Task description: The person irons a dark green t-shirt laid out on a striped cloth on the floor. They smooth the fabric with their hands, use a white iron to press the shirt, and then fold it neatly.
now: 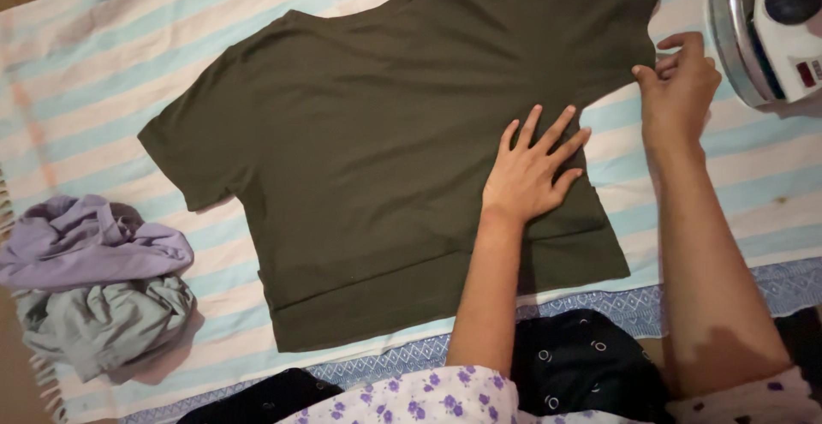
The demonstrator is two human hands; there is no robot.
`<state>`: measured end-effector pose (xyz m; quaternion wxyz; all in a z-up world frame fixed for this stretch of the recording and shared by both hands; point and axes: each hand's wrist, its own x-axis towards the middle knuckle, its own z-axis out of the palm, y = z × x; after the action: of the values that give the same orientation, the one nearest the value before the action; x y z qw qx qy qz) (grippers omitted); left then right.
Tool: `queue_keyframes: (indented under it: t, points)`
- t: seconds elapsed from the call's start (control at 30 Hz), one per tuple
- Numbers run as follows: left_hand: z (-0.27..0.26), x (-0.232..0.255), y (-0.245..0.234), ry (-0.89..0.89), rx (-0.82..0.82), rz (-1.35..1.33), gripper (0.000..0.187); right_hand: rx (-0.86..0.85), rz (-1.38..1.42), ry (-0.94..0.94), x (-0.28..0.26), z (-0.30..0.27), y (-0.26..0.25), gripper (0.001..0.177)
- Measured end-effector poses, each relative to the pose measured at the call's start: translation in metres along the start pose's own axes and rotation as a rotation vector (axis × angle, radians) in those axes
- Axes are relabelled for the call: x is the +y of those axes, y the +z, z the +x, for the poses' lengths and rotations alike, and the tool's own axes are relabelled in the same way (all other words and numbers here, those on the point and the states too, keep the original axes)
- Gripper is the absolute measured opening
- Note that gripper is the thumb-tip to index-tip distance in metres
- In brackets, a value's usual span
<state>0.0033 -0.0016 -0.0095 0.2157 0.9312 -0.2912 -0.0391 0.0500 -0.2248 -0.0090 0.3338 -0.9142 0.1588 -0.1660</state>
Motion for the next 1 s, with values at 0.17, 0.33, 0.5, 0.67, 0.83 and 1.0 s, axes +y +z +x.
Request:
queue_keyframes:
  t: [0.17, 0.33, 0.5, 0.67, 0.83, 1.0]
  points:
    - [0.000, 0.000, 0.004, -0.025, 0.036, -0.081, 0.079, -0.050, 0.055, 0.014, 0.004, -0.001, -0.004, 0.038]
    - [0.002, 0.002, -0.004, -0.003, -0.040, 0.025, 0.059, -0.043, 0.164, 0.032, 0.023, 0.004, 0.003, 0.043]
    - [0.003, 0.004, -0.014, 0.032, -0.093, 0.023, 0.052, -0.030, 0.197, 0.175, 0.027, 0.013, 0.007, 0.059]
    - [-0.005, 0.002, 0.000, 0.313, -0.136, 0.106, 0.048, -0.019, 0.218, 0.142, 0.035, 0.015, 0.011, 0.059]
    - [-0.003, -0.003, 0.022, 0.459, -0.110, 0.040, 0.053, -0.008, 0.115, 0.087, 0.033, 0.016, 0.013, 0.062]
    - [-0.002, -0.004, 0.034, 0.472, -0.049, -0.106, 0.056, 0.060, -0.252, -0.225, 0.005, 0.025, 0.015, 0.074]
